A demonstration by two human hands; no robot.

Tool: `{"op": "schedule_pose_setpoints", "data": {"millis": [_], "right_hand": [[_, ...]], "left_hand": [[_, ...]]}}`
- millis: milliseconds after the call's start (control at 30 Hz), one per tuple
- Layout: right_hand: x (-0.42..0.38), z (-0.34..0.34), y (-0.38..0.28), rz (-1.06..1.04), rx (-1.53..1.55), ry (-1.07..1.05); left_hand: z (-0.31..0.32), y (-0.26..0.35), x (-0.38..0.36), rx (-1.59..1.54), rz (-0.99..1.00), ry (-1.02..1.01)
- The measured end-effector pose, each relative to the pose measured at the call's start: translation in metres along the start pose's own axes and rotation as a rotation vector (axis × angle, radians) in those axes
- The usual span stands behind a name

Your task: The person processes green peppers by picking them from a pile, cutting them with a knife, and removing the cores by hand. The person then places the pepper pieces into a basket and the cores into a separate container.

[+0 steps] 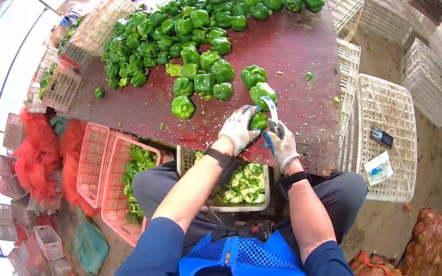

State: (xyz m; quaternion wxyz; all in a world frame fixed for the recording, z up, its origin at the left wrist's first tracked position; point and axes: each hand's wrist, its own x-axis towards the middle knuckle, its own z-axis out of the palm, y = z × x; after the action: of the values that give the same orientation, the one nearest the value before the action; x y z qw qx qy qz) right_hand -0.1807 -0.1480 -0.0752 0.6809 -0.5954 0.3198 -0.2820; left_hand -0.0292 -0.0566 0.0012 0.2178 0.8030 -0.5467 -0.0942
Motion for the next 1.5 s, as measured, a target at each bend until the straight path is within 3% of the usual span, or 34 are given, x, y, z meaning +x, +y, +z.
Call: {"op": "schedule_pose_setpoints", "data": {"millis": [100, 167, 200, 367, 400, 633, 733, 767, 900, 967, 1000, 1100, 1133, 1167, 1367, 1467, 1500], "right_hand": [[-0.002, 0.002, 0.001, -0.01, 0.037, 0.027], [-0.012, 0.0, -0.021, 0.078, -0.396, 0.05], [-0.019, 0.0, -0.045, 0.024, -0.567, 0.006], [-0.026, 0.013, -0.036, 0.017, -0.711, -0.129], [-0.026, 0.015, -0.04, 0.028, -0.746, -0.145], [-0.022, 0.028, -0.051, 0.049, -0.907, -0.156], [-0.023, 0.032, -0.051, 0.082, -0.989, -0.202], [-0.024, 0.032, -0.054, 0.116, -1.037, -0.249], [-0.04, 0.018, -0.072, 0.115, -1.024, -0.341], [-0.045, 0.011, -0.078, 0.191, -1.041, -0.367], [-0.047, 0.01, -0.071, 0.168, -1.047, -0.377], [-0.048, 0.012, -0.059, 0.136, -1.058, -0.363], [-0.047, 0.013, -0.059, 0.148, -1.052, -0.35], [-0.046, 0.015, -0.058, 0.146, -1.048, -0.353], [-0.056, 0.012, -0.063, 0.114, -1.039, -0.389], [-0.06, 0.002, -0.072, 0.117, -1.012, -0.413], [-0.061, -0.001, -0.075, 0.139, -1.009, -0.449]], "left_hand": [[0.005, -0.001, 0.0, -0.02, -0.021, 0.043], [0.004, -0.003, -0.006, -0.184, -0.099, 0.181], [-0.001, 0.001, -0.011, -0.25, -0.174, 0.179], [0.009, -0.016, -0.033, -0.558, -0.26, 0.259], [0.007, -0.013, -0.036, -0.346, -0.218, 0.32], [0.006, -0.011, -0.031, -0.283, -0.225, 0.364], [0.0, -0.011, -0.027, -0.514, -0.379, 0.358], [0.039, -0.059, -0.022, -0.817, -0.524, 0.363], [0.022, -0.054, -0.02, -0.904, -0.536, 0.42], [0.016, -0.058, -0.023, -1.27, -0.731, 0.465], [0.012, -0.053, -0.024, -1.275, -0.729, 0.468], [0.0, -0.036, -0.025, -0.808, -0.543, 0.304], [-0.001, -0.025, -0.029, -0.786, -0.516, 0.256], [-0.001, -0.019, -0.032, -0.425, -0.405, 0.243], [0.025, -0.047, -0.023, -0.826, -0.568, 0.291], [0.013, -0.036, -0.024, -1.254, -0.707, 0.392], [0.008, -0.037, -0.021, -1.225, -0.735, 0.394]]}}
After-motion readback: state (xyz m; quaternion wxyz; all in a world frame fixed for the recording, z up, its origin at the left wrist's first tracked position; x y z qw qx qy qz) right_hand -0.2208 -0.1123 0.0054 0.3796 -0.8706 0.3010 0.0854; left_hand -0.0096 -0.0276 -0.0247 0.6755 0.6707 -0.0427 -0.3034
